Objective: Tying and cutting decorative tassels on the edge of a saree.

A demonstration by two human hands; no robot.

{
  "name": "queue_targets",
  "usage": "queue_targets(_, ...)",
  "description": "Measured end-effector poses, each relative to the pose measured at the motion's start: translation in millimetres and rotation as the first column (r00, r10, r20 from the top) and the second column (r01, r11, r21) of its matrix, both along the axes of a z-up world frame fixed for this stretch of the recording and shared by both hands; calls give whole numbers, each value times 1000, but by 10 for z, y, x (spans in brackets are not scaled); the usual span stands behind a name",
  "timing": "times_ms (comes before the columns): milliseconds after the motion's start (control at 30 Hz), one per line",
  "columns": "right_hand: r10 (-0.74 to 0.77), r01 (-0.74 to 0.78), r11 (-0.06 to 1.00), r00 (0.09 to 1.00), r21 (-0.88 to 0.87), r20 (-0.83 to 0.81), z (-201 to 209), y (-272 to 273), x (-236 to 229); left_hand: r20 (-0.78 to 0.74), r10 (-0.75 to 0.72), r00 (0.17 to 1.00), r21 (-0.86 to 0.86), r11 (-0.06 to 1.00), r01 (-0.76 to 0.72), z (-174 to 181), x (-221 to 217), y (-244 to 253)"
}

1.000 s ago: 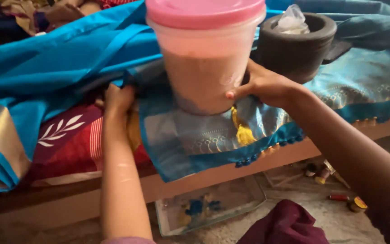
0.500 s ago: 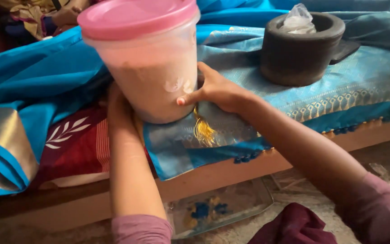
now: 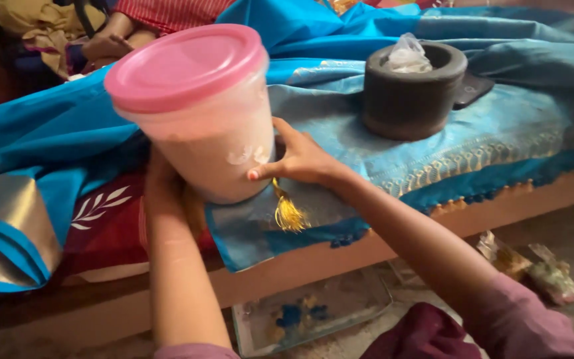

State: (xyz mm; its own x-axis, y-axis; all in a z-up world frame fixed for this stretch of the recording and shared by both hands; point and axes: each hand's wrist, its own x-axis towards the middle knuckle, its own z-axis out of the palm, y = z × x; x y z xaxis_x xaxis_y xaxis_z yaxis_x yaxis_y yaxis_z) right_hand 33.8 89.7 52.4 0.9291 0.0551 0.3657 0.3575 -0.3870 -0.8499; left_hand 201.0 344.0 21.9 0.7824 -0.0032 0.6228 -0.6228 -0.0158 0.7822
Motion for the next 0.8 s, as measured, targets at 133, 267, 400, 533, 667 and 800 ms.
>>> queue_targets(133,-37,37,998,999,45,14,-74,6,43,1,-58,998,-119,991,58,-101,-5,-92)
queue_targets(267,-222,223,975,965,8,142,-249,45,120,3,98,995,-89,991,-98,-211,-276,-83)
queue_targets(400,-376,386,922,909,-26,181,-334,80,91,296,492,819,6,856,-516,-331,-1096,-197)
queue_targets(533,-389,416,895,905,-161,174,-349,202,-325,113,424,899,-10,905,-425,-662,-1997,-228)
queue_targets(667,-145,380,853,831,-358,537,-452,89,-974,119,450,885,218,858,-465,-884,-2358,-153)
queue_targets(800,-170,333,863,899,-380,403,-411,-310,-1531,-309,144,940,144,984,-104,-1199,-2287,13)
